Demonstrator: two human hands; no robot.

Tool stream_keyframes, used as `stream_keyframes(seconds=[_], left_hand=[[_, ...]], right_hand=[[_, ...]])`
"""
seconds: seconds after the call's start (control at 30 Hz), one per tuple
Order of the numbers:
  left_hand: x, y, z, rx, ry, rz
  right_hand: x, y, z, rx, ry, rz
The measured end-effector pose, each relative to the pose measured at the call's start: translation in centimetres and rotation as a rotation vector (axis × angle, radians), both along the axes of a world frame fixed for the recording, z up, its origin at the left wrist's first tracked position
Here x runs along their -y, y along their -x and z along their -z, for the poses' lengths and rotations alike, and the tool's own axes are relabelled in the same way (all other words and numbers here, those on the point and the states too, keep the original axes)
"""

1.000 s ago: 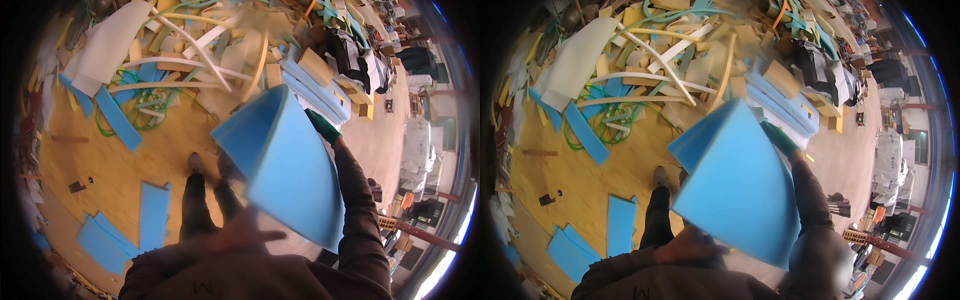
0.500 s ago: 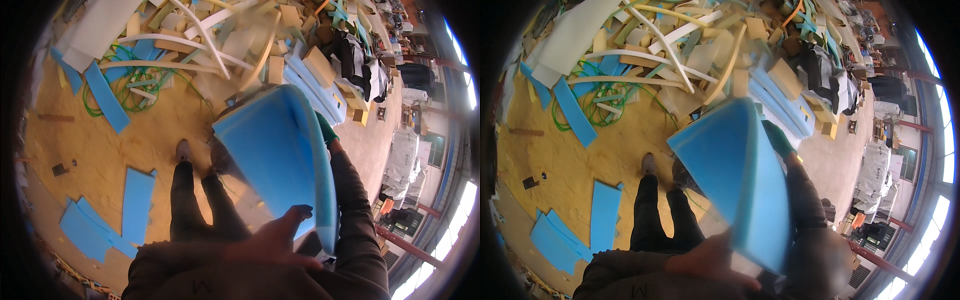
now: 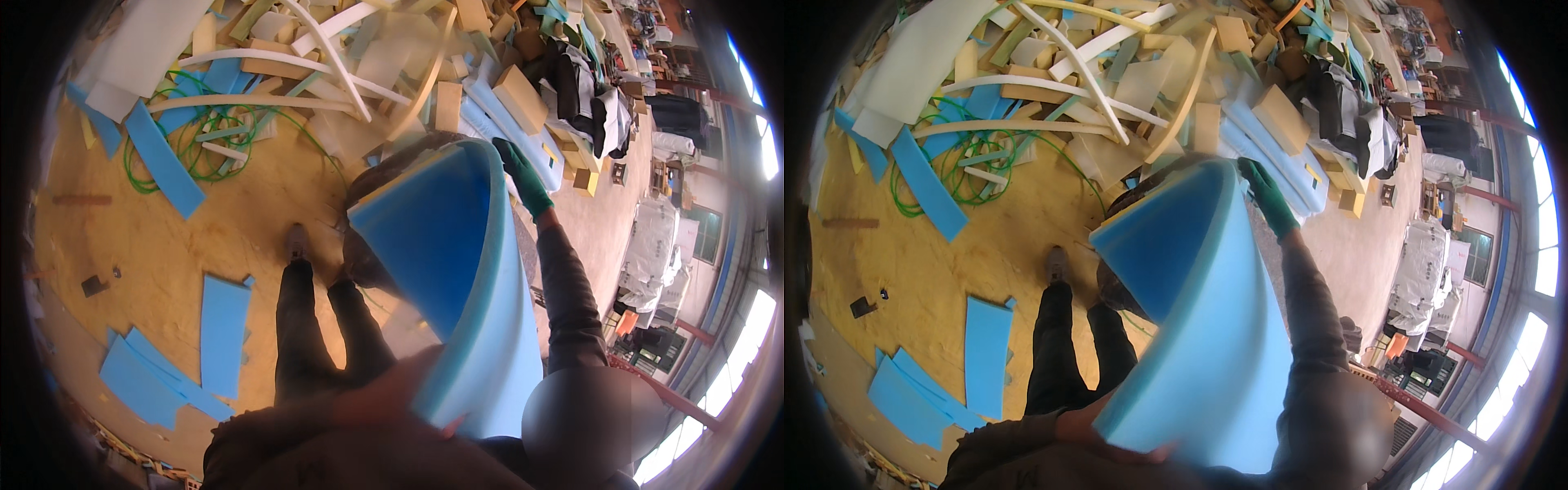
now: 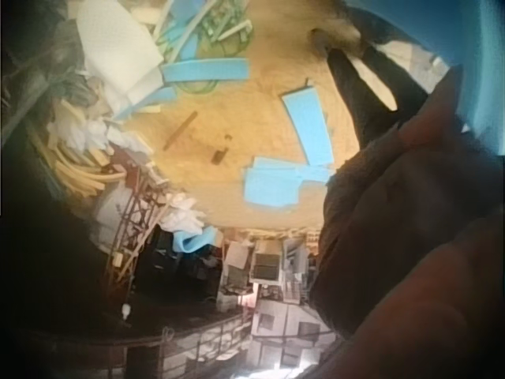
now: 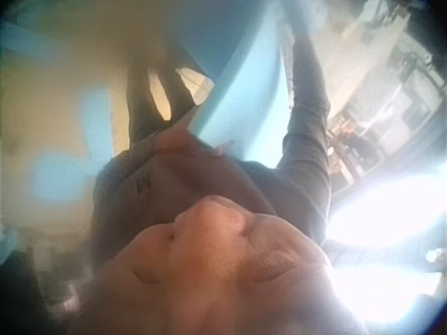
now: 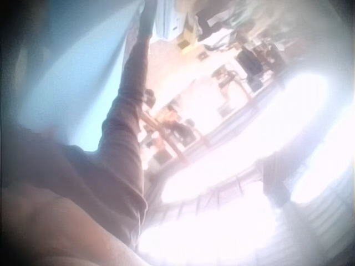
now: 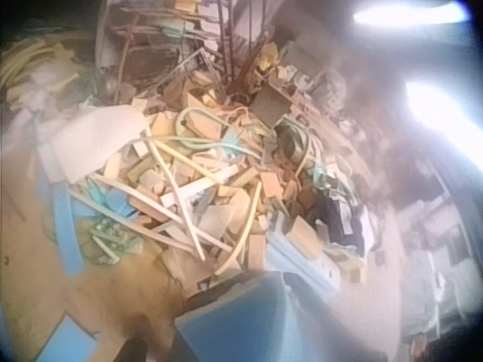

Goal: The person sprays adhesive onto a wooden furniture frame and then places a blue foam sheet onto the sprayed surface, pressing it down to adhere. The person repeats this process with additional foam pieces, aligning and smoothing them onto the frame.

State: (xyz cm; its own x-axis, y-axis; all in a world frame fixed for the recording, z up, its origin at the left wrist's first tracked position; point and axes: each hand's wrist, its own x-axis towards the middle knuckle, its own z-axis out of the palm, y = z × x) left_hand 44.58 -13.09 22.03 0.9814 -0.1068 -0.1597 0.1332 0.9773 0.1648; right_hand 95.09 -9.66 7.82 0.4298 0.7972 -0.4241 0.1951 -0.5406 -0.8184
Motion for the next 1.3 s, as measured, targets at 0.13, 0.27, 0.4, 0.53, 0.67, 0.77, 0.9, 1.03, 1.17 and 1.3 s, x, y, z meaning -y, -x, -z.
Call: stream_keyframes(seconds=[0.13,0.27,0.4,0.53,0.67,0.77,0.9,1.03,1.17,1.3], left_hand=[[-1.6,1.8,1.4,0.239,0.376,0.012],[-1.5,3.8,2.9,0.191,0.103,0.019],[-0.3,4.9,5.5,0.294,-0.589,-0.016],[-0.8,7.1,9.8,0.119,-0.602,-0.06],[-1.6,7.6,16.1,-0.196,-0.619,-0.167],[-0.9,3.2,21.3,-0.549,-1.053,-0.372],[-2.3,0.8,21.2,-0.599,-0.599,-0.386],[-7.3,1.5,14.1,-0.396,-0.466,-0.219],[-10.9,0.5,8.0,-0.153,-0.775,-0.146],[-12.4,0.4,5.7,-0.216,-0.845,-0.085]], right_hand=[[-1.4,3.0,2.0,-0.112,-0.002,0.06],[-1.9,4.9,1.9,-0.123,0.054,0.044],[-1.9,5.7,1.9,-0.138,0.073,0.053],[-1.9,6.0,2.2,-0.187,0.092,0.062],[-1.9,6.9,3.0,-0.094,0.105,0.147],[-1.4,7.2,3.3,0.084,0.079,0.055],[-1.2,6.9,3.7,0.162,0.102,0.057],[-1.0,6.9,4.2,0.05,0.039,0.069],[0.0,6.3,5.3,0.249,0.006,0.032],[0.7,5.4,7.0,0.35,-0.037,-0.018]])
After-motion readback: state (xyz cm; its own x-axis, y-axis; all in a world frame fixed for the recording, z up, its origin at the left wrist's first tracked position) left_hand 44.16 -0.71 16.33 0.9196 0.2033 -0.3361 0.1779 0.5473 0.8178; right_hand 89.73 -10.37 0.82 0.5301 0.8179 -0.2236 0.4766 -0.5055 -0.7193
